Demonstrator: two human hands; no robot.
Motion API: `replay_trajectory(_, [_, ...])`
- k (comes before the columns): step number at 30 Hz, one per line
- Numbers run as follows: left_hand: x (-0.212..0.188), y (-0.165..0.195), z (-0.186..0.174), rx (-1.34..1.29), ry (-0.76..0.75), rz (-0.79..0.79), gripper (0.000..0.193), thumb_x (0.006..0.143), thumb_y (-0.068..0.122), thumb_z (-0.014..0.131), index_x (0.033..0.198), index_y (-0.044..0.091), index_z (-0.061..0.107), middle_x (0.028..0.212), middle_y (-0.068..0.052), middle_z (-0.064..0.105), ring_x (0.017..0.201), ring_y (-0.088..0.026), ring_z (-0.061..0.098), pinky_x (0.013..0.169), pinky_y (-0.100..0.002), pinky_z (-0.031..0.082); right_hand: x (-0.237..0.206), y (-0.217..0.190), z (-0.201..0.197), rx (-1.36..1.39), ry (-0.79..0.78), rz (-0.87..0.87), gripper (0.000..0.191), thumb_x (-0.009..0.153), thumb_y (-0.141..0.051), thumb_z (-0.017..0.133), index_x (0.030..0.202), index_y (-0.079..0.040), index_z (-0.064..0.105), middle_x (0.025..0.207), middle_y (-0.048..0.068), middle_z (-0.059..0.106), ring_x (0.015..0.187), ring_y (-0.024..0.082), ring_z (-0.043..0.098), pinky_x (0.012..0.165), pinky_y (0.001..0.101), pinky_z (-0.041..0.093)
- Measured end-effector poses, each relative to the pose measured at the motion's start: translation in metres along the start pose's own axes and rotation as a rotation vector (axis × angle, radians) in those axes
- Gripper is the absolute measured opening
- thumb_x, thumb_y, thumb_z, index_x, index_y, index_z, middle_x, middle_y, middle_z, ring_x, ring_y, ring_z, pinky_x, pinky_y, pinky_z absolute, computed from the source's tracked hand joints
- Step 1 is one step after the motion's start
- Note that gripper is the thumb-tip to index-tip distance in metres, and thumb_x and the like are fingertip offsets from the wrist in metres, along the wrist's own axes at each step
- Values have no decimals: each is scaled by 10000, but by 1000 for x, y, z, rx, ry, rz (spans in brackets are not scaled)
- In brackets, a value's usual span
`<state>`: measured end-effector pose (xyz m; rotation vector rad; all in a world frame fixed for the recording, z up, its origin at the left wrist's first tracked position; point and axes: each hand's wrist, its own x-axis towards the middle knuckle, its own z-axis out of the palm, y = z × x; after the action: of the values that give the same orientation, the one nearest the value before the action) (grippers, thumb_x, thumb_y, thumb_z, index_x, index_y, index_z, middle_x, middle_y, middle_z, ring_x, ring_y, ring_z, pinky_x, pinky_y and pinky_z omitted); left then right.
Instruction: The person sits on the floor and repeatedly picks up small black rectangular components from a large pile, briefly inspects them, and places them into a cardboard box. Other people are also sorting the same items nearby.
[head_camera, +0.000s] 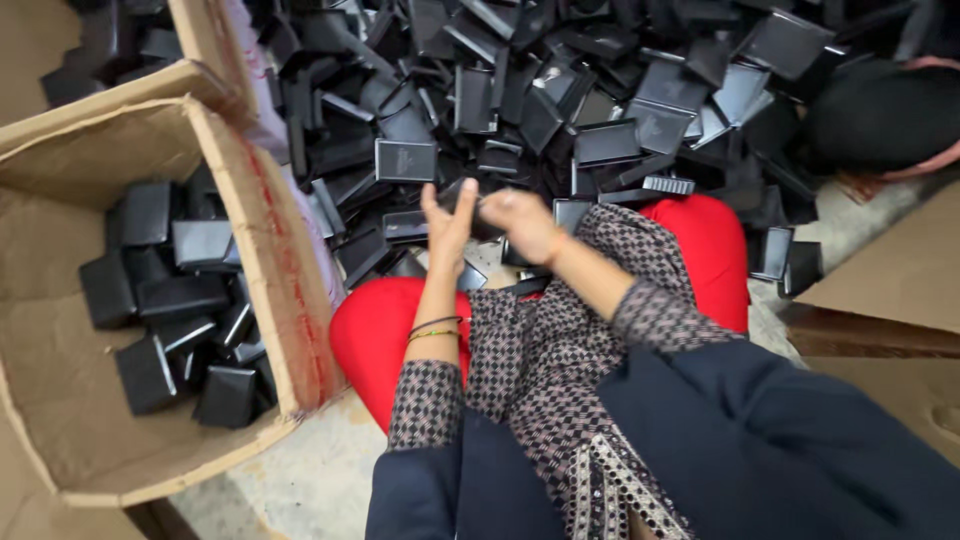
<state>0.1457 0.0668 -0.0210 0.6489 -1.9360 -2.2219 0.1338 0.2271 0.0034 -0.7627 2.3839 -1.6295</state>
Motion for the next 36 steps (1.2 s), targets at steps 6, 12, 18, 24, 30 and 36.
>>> replay_trajectory(6, [14,22,-47,-525,382,113,660,915,279,718,1480,155,401,1283,-87,556,1093,-228,577,912,-415,452,7,-3,-29,-688,59,-217,260,782,-161,787,1021,-67,750,1006,138,745,994,331,701,900,450,542])
replay_trajectory(12, [26,32,-59,-1038,293,-176,354,876,146,653,1214,155,548,1143,-63,618,967,-229,660,739,-434,546,0,4,-103,-829,216,-143,93,853,-99,708,929,-48,727,930,169,687,934,392,660,845,495,531])
replay_trajectory(18, [32,12,-58,-878,406,48,265,822,-46,655,995,129,557,1061,-37,668,863,-197,685,664,-380,548,14,1,18,-836,6,-320,173,792,-140,651,918,-39,716,989,167,682,934,355,674,803,468,555])
replay_trajectory(24, [18,15,-65,-657,360,174,184,881,37,697,823,91,531,725,-71,633,663,-169,611,617,-321,525,40,-14,36,-532,-26,-287,192,739,-114,719,877,3,651,946,194,665,909,399,676,794,439,548])
replay_trajectory(30, [8,34,-27,-440,-174,-426,350,889,398,733,908,53,674,804,-43,699,686,-166,665,625,-318,550,43,-13,-5,621,143,280,546,937,-311,745,1354,18,618,1163,147,693,1053,246,679,942,366,541])
replay_trajectory(36, [2,21,-18,-364,-199,-157,458,906,390,785,1149,12,696,1045,-72,704,896,-180,653,780,-344,536,6,-9,15,-320,196,-267,713,884,-320,818,1438,28,536,1271,246,649,1172,377,645,1016,395,490])
